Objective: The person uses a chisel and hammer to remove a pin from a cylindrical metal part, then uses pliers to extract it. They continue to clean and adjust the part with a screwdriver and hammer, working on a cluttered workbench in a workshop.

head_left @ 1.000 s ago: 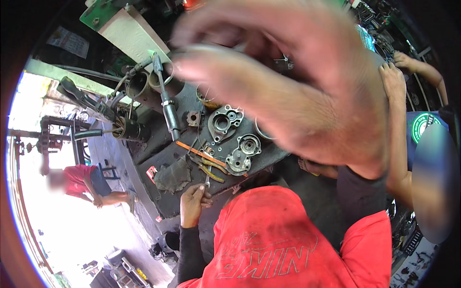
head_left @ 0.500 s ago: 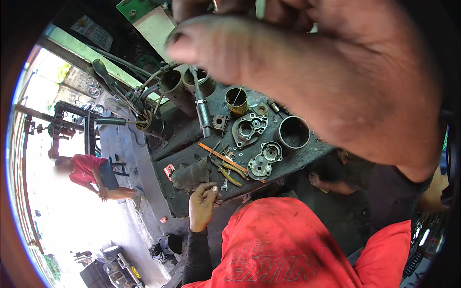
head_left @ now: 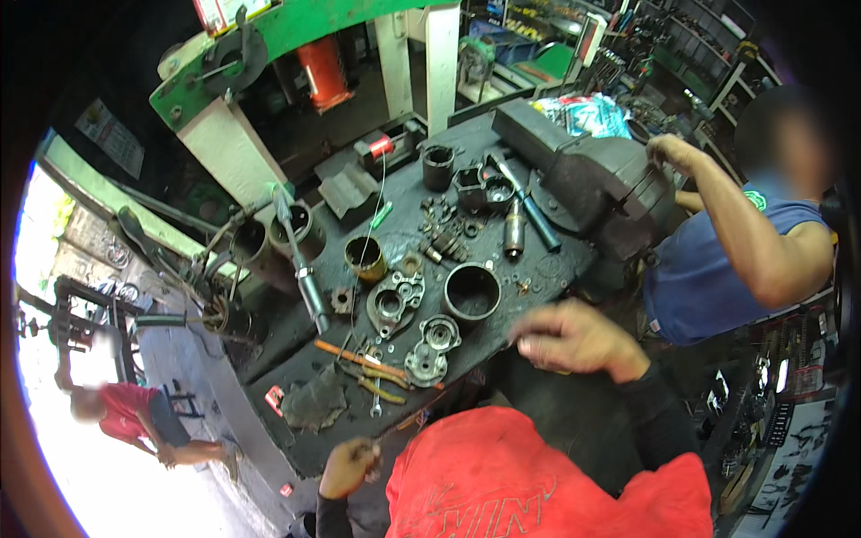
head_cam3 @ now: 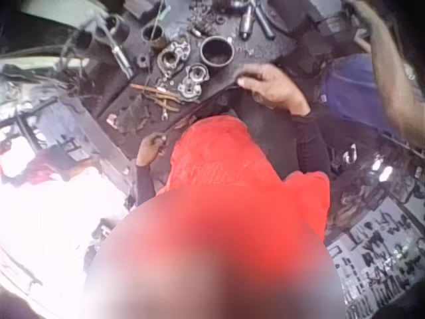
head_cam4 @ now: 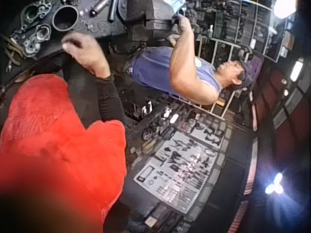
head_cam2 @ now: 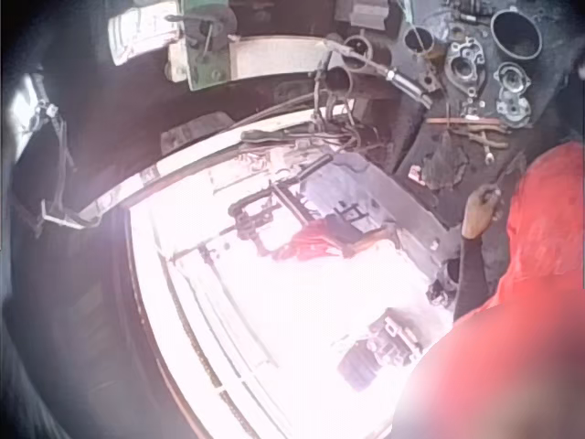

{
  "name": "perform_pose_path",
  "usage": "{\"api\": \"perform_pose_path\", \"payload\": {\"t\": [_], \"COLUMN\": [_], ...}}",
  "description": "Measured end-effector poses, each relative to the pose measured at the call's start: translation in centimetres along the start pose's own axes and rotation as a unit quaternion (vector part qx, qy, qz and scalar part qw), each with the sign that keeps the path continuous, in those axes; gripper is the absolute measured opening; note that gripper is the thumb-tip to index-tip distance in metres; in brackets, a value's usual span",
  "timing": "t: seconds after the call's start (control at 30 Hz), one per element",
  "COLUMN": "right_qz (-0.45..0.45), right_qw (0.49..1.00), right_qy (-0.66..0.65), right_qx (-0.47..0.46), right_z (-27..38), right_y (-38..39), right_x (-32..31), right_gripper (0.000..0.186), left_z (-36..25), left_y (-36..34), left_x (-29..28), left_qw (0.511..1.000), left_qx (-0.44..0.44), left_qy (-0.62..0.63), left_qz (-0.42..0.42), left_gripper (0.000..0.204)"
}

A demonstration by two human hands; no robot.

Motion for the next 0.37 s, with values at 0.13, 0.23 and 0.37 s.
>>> {"api": "perform_pose_path", "payload": {"t": [0.13,0.23,0.37], "right_qz": [0.111,-0.003,-0.343], "right_qw": [0.907,0.958,0.931], "right_qy": [0.306,0.189,0.122], "right_qx": [0.266,0.216,0.028], "right_z": [-15.0,-15.1,-3.7], "right_y": [8.7,11.6,9.4], "right_x": [9.7,12.0,6.0], "right_gripper": [0.036,0.031,0.021], "left_z": [11.2,19.4,26.7], "left_y": [1.9,2.0,-1.6], "left_x": [-2.0,-2.8,-5.8], "left_qw": [0.965,0.929,0.909], "left_qx": [-0.201,-0.248,-0.175], "left_qy": [-0.154,-0.263,-0.325], "left_qz": [0.063,0.076,0.192], "left_gripper": [0.025,0.031,0.053]}}
Point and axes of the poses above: each hand's wrist, its own y-axis away from the middle knuckle, its own x-axis out of the palm, z = x × y, the point moved 1 cm from there along -y, towards the middle knuckle, and after that the axes turned 2 degrees about x, right-handed, at the moved point
